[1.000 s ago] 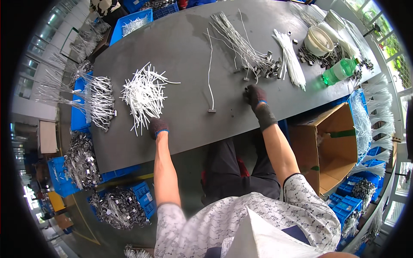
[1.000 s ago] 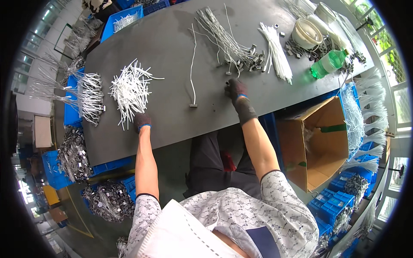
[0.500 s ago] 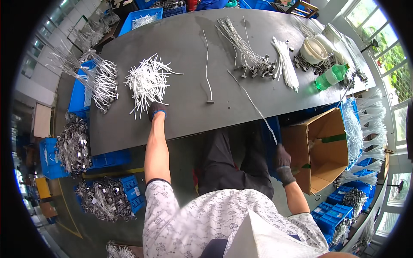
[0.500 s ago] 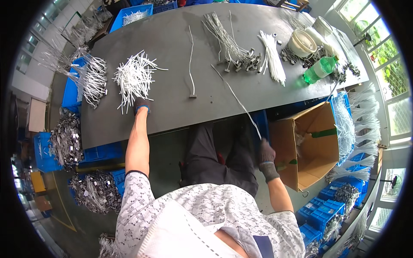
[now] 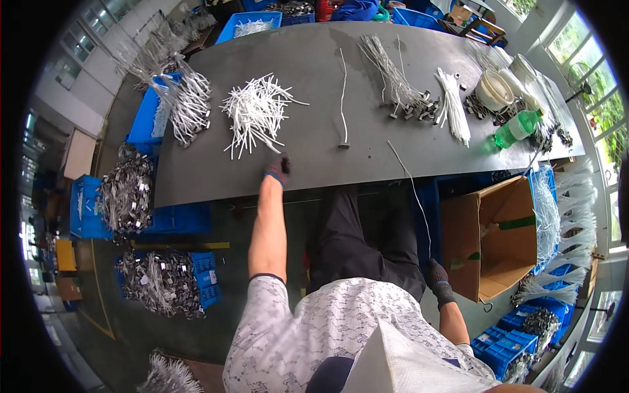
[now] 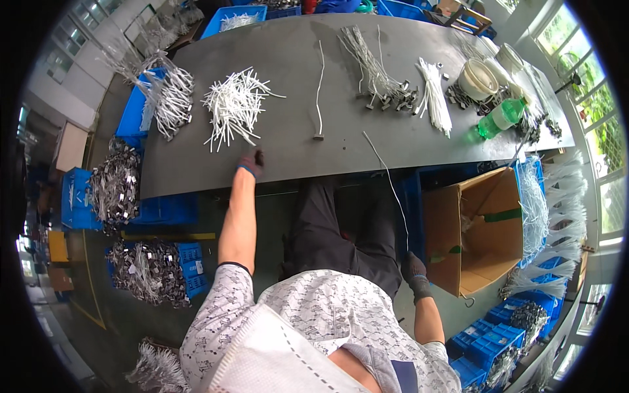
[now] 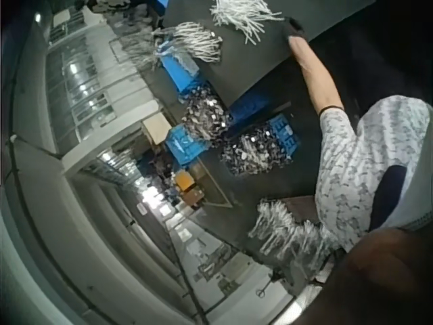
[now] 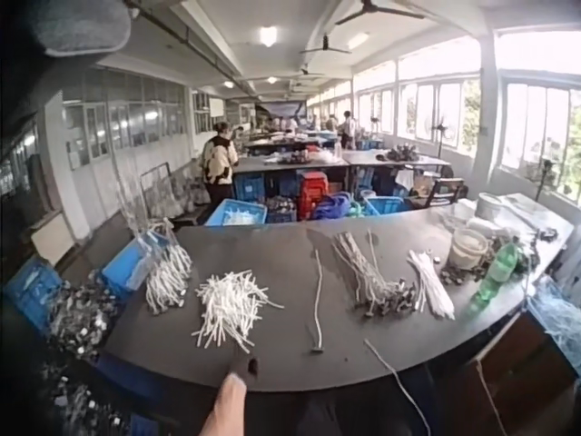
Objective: Arranging and sorting white electronic wire harnesses on a workbench.
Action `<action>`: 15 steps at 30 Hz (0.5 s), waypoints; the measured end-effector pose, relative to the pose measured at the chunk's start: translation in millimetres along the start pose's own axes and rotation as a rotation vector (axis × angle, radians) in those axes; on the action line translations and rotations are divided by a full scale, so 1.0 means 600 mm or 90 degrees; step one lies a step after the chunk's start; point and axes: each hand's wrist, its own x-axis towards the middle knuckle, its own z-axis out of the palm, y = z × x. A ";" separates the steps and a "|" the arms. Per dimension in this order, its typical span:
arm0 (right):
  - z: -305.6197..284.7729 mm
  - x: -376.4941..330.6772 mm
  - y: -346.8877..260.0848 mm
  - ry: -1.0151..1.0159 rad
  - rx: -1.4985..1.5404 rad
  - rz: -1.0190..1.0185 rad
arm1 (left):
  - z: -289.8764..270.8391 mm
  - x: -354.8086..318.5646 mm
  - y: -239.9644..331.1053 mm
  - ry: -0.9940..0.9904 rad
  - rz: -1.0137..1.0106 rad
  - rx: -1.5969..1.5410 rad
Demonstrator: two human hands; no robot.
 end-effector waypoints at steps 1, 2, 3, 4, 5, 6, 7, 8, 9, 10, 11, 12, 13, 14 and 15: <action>-0.003 0.013 -0.005 0.006 0.007 -0.023 | 0.010 -0.015 -0.014 -0.052 -0.039 -0.207; -0.002 0.034 -0.006 0.007 0.005 -0.031 | 0.030 -0.030 -0.030 -0.092 -0.059 -0.255; 0.006 0.059 0.000 -0.044 0.080 -0.058 | 0.067 -0.046 -0.049 -0.137 -0.083 -0.301; 0.008 0.075 0.006 -0.094 0.156 -0.076 | 0.124 -0.070 -0.065 -0.142 -0.104 -0.286; 0.001 0.085 -0.011 -0.095 0.157 -0.073 | 0.180 -0.102 -0.076 -0.142 -0.123 -0.269; -0.017 0.097 -0.060 -0.024 0.128 -0.100 | 0.218 -0.122 -0.086 -0.171 -0.141 -0.274; -0.041 0.103 -0.111 0.047 0.099 -0.125 | 0.252 -0.138 -0.095 -0.200 -0.162 -0.278; -0.063 0.103 -0.155 0.047 0.101 -0.120 | 0.291 -0.159 -0.104 -0.201 -0.166 -0.274; -0.086 0.101 -0.199 0.093 0.117 -0.201 | 0.329 -0.182 -0.110 -0.246 -0.116 -0.259; -0.101 0.099 -0.219 0.142 0.133 -0.280 | 0.354 -0.195 -0.118 -0.293 -0.069 -0.241; -0.099 0.107 -0.218 0.147 0.137 -0.267 | 0.373 -0.196 -0.122 -0.299 -0.078 -0.233; -0.090 0.119 -0.218 0.192 0.130 -0.328 | 0.396 -0.193 -0.116 -0.307 -0.014 -0.265; -0.088 0.124 -0.222 0.235 0.122 -0.390 | 0.416 -0.187 -0.112 -0.312 0.052 -0.298; -0.088 0.114 -0.217 0.240 0.125 -0.383 | 0.419 -0.182 -0.103 -0.307 0.093 -0.287; -0.100 0.098 -0.218 0.194 0.100 -0.314 | 0.429 -0.188 -0.089 -0.272 0.114 -0.265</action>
